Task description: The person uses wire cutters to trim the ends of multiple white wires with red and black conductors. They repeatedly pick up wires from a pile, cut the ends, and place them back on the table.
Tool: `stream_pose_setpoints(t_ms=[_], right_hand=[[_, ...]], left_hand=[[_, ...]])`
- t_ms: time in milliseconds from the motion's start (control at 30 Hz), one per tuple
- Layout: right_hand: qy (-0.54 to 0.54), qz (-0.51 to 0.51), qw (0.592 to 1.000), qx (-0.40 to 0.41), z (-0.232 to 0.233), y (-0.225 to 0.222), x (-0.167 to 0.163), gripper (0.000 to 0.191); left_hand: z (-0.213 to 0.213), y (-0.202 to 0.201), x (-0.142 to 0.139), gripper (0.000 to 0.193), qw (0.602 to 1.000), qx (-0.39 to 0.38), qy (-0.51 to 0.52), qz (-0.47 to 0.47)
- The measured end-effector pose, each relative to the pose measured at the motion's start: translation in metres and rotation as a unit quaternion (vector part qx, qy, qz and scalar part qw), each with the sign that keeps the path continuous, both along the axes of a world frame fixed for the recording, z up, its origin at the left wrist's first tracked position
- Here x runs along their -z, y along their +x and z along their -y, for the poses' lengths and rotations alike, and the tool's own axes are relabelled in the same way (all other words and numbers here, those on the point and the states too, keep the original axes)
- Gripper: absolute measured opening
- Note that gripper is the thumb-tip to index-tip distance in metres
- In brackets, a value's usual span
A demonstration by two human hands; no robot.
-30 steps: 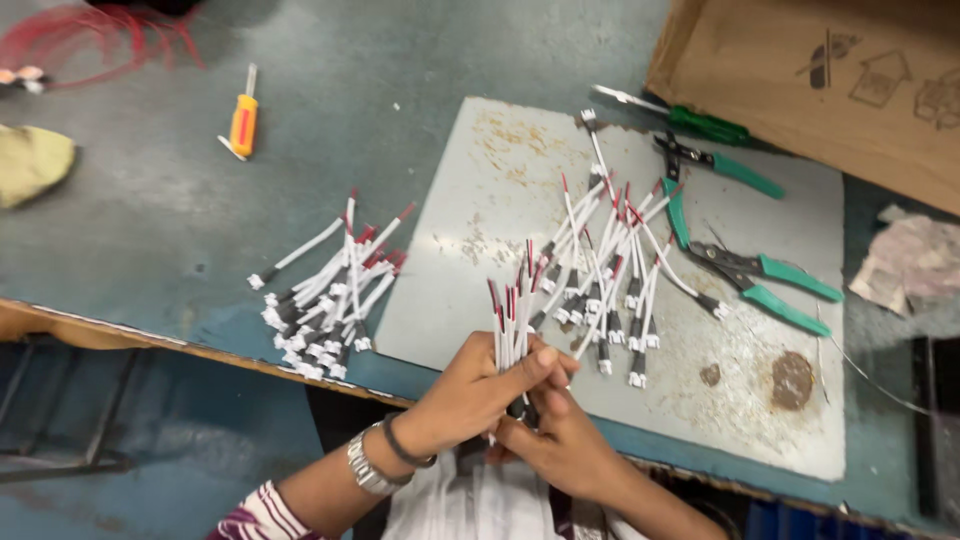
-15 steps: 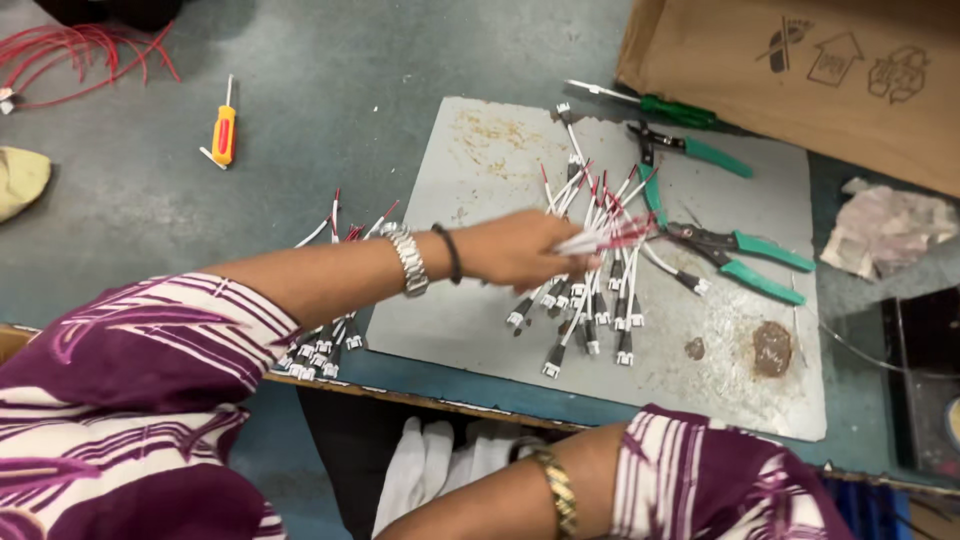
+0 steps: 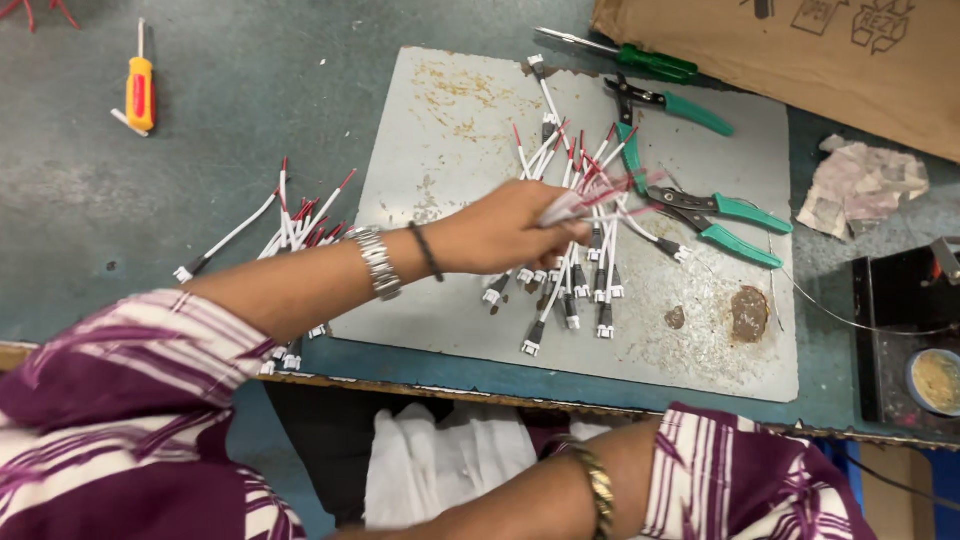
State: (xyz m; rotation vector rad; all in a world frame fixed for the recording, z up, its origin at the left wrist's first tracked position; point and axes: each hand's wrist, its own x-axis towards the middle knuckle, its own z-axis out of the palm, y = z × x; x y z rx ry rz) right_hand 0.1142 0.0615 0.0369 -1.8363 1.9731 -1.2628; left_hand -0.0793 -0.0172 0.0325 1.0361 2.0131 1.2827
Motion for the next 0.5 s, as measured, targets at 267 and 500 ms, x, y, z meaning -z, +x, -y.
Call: stream_pose_setpoints(t_ms=[267,500], right_hand=[[-0.079,0.052,0.881,0.464,-0.151,-0.049,-0.008,0.012],[0.174,-0.141,0.793,0.567,-0.276,-0.086,0.048,0.063]], left_hand=[[0.026,0.064,-0.015,0.032,0.955,-0.198,0.114,0.191],[0.009,0.125,0.017,0.025,0.91,-0.237,0.215,0.262]])
